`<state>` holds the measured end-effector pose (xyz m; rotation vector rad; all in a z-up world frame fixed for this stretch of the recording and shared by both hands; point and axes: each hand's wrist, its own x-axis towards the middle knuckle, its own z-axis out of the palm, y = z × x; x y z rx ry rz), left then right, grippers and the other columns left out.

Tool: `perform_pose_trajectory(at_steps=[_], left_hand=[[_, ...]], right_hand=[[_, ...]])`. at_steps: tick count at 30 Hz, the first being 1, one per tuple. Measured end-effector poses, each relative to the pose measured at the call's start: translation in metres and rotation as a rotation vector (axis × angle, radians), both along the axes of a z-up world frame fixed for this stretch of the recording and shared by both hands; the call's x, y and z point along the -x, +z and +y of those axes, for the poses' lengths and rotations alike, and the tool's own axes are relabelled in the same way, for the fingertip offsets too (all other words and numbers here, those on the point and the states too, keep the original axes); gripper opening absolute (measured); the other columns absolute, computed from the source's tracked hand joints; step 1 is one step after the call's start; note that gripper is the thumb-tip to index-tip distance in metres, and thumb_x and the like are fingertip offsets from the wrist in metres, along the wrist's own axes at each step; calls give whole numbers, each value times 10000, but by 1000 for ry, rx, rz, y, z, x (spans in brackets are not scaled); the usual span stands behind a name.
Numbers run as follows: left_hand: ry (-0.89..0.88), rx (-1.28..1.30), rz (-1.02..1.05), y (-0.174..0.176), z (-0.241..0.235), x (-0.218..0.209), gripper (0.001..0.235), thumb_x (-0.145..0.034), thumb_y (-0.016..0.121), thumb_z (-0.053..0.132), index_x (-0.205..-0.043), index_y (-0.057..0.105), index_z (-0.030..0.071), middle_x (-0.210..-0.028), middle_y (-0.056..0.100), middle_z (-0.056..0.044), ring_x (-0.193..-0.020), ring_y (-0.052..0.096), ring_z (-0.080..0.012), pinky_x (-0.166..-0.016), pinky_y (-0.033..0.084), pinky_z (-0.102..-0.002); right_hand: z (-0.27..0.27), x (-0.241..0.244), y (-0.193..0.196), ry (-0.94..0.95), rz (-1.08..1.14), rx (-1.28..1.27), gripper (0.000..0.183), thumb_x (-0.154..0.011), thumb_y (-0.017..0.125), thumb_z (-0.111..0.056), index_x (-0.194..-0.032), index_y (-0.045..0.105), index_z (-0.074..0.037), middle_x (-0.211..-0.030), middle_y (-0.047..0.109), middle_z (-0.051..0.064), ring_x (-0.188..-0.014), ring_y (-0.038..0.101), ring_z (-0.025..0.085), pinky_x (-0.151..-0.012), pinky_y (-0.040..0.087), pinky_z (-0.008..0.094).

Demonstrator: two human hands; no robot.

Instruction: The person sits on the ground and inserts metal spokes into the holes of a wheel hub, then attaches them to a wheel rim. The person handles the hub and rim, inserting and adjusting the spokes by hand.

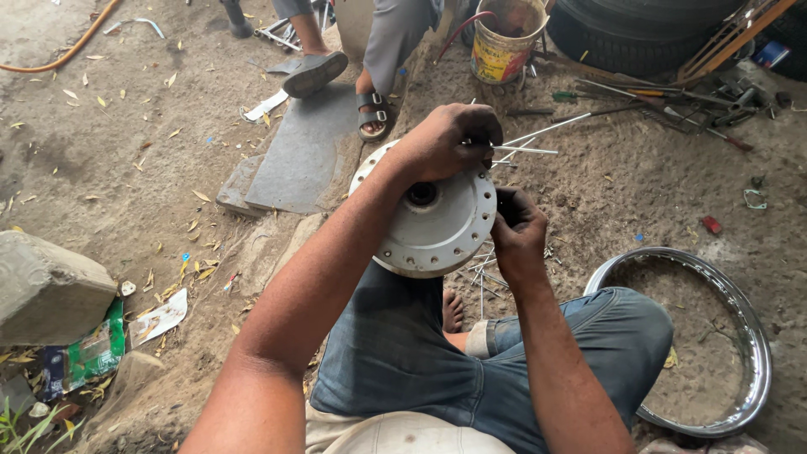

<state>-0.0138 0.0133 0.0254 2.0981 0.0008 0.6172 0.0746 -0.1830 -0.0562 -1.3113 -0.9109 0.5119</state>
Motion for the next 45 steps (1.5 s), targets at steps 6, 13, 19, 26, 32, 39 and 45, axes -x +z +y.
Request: perform_pose_trajectory(at_steps=[6, 13, 19, 26, 32, 39, 45], left_hand=[[74, -115, 12, -1, -6, -5, 178, -816, 776, 62, -974, 694, 74, -902, 754, -65, -838, 751, -205, -749, 594, -348], [38, -97, -23, -2, -2, -5, 171, -807, 763, 43, -958, 686, 63, -894, 736, -79, -836, 744, -228, -757, 594, -357], [41, -99, -55, -7, -3, -4, 191, -806, 771, 50, -975, 683, 65, -889, 744, -78, -827, 742, -228, -768, 590, -358], [63, -69, -30, -8, 1, -4, 188, -808, 771, 75, -975, 687, 76, -892, 752, -71, -838, 758, -228, -770, 603, -356], [56, -165, -93, -11, -1, -5, 188, -800, 772, 76, -968, 688, 80, -895, 745, -78, -850, 746, -261, -765, 586, -381], [86, -128, -78, -14, 4, -7, 179, -800, 779, 89, -957, 693, 93, -915, 739, -73, -883, 745, -256, -779, 586, -376], [45, -198, -161, -21, 8, -11, 209, -797, 813, 94, -961, 684, 85, -912, 730, -89, -868, 727, -275, -766, 586, -389]], right_hand=[[-2, -6, -1, -10, -14, 69, 180, -989, 673, -115, -1122, 703, 4, -943, 744, 29, -849, 695, 86, -731, 569, 228], [-5, 2, -14, 168, 269, -57, 285, -1028, 637, -197, -1251, 630, -19, -1080, 715, 48, -973, 699, 104, -852, 615, 260], [-6, -1, -21, 97, 110, -16, 329, -1060, 613, -192, -1334, 579, -14, -1168, 673, 61, -1063, 649, 110, -909, 562, 266], [-6, 10, -20, 235, 564, -200, 363, -1078, 534, -143, -1420, 494, -26, -1256, 631, 95, -1140, 633, 145, -968, 538, 281], [-8, 2, -22, 288, 557, -222, 388, -1079, 520, -202, -1418, 488, -16, -1269, 631, 106, -1164, 634, 154, -993, 533, 288], [2, -6, -41, 202, 330, -203, 294, -1095, 580, -142, -1357, 558, -10, -1164, 632, 57, -1055, 626, 86, -927, 530, 230], [-1, -12, -36, 75, 215, -120, 183, -1114, 629, -137, -1238, 618, -2, -1010, 685, 24, -860, 627, 63, -731, 513, 215]])
